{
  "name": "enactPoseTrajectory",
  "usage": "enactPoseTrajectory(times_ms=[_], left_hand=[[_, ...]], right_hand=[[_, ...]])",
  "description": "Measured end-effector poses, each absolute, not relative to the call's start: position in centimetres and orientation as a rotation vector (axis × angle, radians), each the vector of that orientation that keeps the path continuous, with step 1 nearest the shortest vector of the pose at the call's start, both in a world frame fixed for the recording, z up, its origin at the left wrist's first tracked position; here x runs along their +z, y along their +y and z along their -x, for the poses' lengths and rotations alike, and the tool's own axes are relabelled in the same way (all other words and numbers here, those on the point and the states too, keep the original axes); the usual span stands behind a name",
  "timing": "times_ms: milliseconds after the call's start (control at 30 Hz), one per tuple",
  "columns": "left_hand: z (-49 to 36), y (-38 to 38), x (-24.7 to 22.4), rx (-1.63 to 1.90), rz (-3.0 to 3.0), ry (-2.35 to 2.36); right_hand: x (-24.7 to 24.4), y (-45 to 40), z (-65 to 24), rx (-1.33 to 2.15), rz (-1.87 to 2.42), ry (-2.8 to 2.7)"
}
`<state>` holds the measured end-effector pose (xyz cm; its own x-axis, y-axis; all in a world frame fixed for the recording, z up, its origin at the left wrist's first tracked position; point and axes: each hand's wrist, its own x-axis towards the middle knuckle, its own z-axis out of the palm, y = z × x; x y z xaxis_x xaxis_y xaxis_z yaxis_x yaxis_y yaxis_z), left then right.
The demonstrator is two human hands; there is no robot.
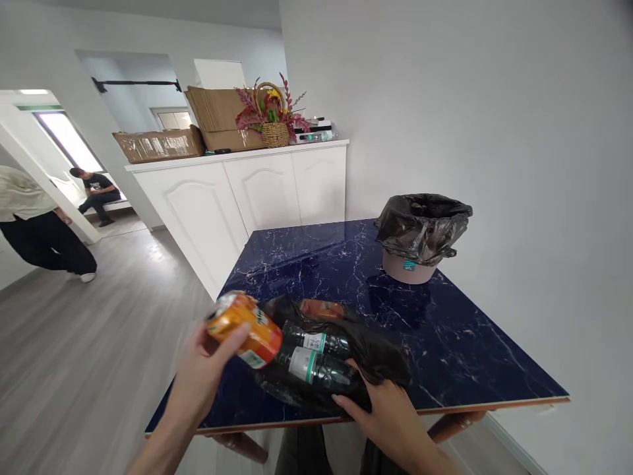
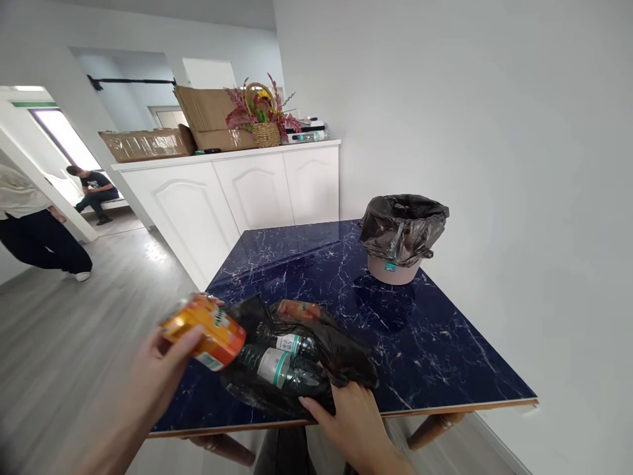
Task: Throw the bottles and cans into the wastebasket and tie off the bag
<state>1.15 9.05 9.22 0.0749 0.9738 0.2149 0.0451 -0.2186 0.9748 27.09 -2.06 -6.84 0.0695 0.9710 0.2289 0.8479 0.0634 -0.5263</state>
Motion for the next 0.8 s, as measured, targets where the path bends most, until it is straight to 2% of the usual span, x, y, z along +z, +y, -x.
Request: enactPoseTrajectory(times_ms=[133, 267, 333, 467, 600, 800], left_hand=[[1.3, 10.3, 12.5, 1.677, -1.131, 0.937], [4.3, 12.5, 12.9, 1.932, -1.229, 1.028], [5.7, 13.9, 11.3, 1.884, -1.322, 1.207], [7.6, 17.0, 6.5, 1.565, -1.517, 1.485], [8.0, 19.8, 3.1, 1.423, -1.608, 1.54], [7.8, 22.2, 1.2, 1.381, -1.63, 1.527]], right_hand=[[-7.6, -0.8, -27.8, 0.291, 1.803, -1.781], [-8.4, 0.5, -29.5, 0.25, 1.747, -1.727], [-8.5, 1.0, -30.3, 0.251, 1.714, -1.706], [-8.0, 1.1, -31.0, 0.32, 1.663, -1.696], [-7.7, 1.0, -31.0, 0.389, 1.608, -1.607], [-7.8, 1.2, -30.9, 0.454, 1.578, -1.503]])
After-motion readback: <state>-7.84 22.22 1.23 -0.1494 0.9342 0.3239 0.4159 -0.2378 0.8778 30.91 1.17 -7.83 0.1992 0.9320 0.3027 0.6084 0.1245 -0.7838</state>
